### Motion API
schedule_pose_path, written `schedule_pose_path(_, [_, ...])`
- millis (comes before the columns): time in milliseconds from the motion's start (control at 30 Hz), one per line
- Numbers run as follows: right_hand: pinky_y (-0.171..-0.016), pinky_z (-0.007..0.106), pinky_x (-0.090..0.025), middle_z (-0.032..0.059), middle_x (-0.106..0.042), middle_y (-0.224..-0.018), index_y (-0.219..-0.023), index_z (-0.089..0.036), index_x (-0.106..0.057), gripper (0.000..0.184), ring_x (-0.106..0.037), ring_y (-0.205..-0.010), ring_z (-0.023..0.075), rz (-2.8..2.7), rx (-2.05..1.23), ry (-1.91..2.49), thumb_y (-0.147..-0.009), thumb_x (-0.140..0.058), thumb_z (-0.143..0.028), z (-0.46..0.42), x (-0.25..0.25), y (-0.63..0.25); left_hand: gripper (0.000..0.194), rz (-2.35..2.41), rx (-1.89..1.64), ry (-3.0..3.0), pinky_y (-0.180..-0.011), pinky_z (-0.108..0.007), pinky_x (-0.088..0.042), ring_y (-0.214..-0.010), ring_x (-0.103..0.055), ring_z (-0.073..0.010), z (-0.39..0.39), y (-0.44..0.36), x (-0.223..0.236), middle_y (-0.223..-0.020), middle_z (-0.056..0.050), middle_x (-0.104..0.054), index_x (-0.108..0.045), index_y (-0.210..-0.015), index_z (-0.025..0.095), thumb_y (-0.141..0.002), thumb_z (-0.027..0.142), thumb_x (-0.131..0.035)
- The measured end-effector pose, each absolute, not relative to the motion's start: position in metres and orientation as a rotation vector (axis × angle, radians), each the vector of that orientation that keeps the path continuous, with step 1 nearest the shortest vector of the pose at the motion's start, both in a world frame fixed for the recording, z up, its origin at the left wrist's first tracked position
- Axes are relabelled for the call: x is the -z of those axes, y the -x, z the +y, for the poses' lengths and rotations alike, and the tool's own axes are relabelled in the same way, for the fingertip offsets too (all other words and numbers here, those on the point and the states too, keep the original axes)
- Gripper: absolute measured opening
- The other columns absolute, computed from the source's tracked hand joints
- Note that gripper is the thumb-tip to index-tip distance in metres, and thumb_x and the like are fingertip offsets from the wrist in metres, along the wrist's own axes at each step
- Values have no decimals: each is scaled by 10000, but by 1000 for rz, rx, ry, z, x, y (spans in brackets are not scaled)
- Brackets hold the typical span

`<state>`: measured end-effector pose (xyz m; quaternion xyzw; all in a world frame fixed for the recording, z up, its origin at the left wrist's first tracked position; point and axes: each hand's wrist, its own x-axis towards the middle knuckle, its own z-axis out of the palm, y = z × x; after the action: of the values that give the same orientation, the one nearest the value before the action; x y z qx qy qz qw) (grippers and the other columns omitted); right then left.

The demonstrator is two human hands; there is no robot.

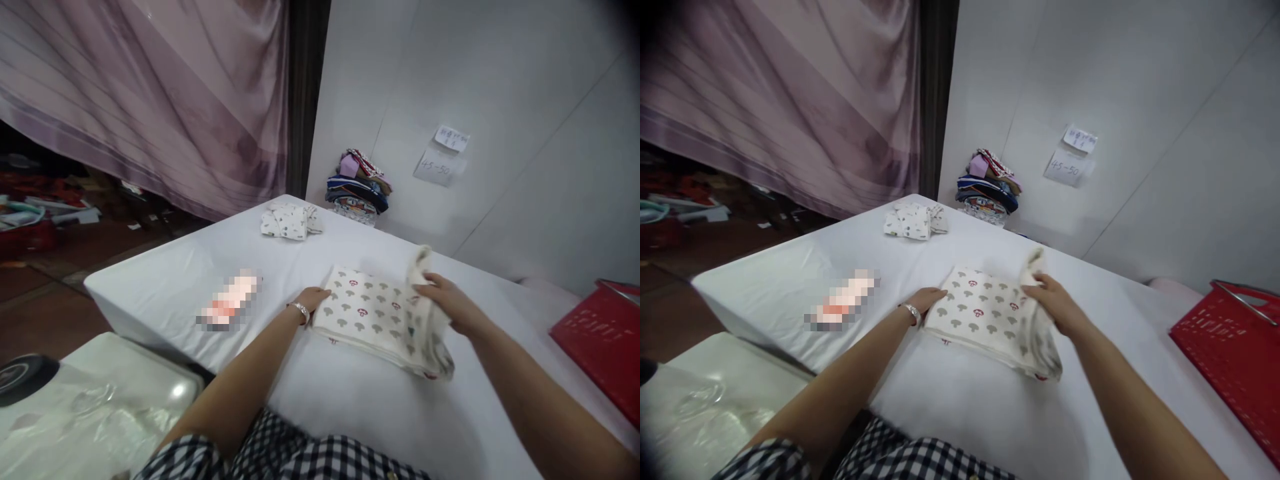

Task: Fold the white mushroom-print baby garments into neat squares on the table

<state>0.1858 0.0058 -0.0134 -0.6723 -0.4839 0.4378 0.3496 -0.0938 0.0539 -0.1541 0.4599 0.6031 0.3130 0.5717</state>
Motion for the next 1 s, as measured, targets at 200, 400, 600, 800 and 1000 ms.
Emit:
schedule_pose_path(200, [-607, 268, -481, 29, -642, -808, -1001, -203, -537, 326, -617, -696, 182, -1548, -1179, 1717, -693, -605, -287, 32, 95, -63, 276, 1420, -749, -1181, -610, -254, -457, -757, -628, -201, 55, 101, 165, -776, -51, -689, -636, -787, 153, -727, 415, -575])
schedule_pose_path(400, [-582, 256, -465, 15, -624, -780, -983, -202, -528, 355, -603, -658, 165, -1544, -1194, 1729, -659, -621, -313, 40, 128, -42, 256, 1406, -758, -1207, -573, -245, -424, -701, -589, -185, 58, 104, 170, -694, -31, -654, -636, -725, 151, -708, 401, -584])
schedule_pose_path(600, [-548, 248, -467, 18, -622, -749, -1057, -193, -494, 443, -597, -597, 155, -1245, -1284, 1623, -660, -628, -339, 44, 94, -57, 220, 1397, -775, -1143, -547, -232, -408, -630, -564, -154, 55, 98, 164, -679, -23, -632, -612, -758, 150, -699, 362, -595])
schedule_pose_path(800, [-543, 267, -471, 4, -612, -714, -1086, -198, -485, 485, -602, -595, 170, -1246, -1215, 1620, -650, -641, -344, 44, 105, -49, 169, 1389, -821, -1057, -519, -225, -380, -584, -517, -136, 50, 96, 157, -586, 8, -567, -581, -692, 157, -672, 322, -606])
schedule_pose_path(1000, [-529, 262, -463, 7, -618, -720, -1059, -190, -516, 451, -593, -588, 164, -1350, -1198, 1679, -649, -644, -328, 44, 123, -36, 196, 1419, -810, -1089, -533, -231, -371, -593, -506, -143, 50, 95, 156, -557, 19, -546, -578, -674, 152, -652, 344, -616])
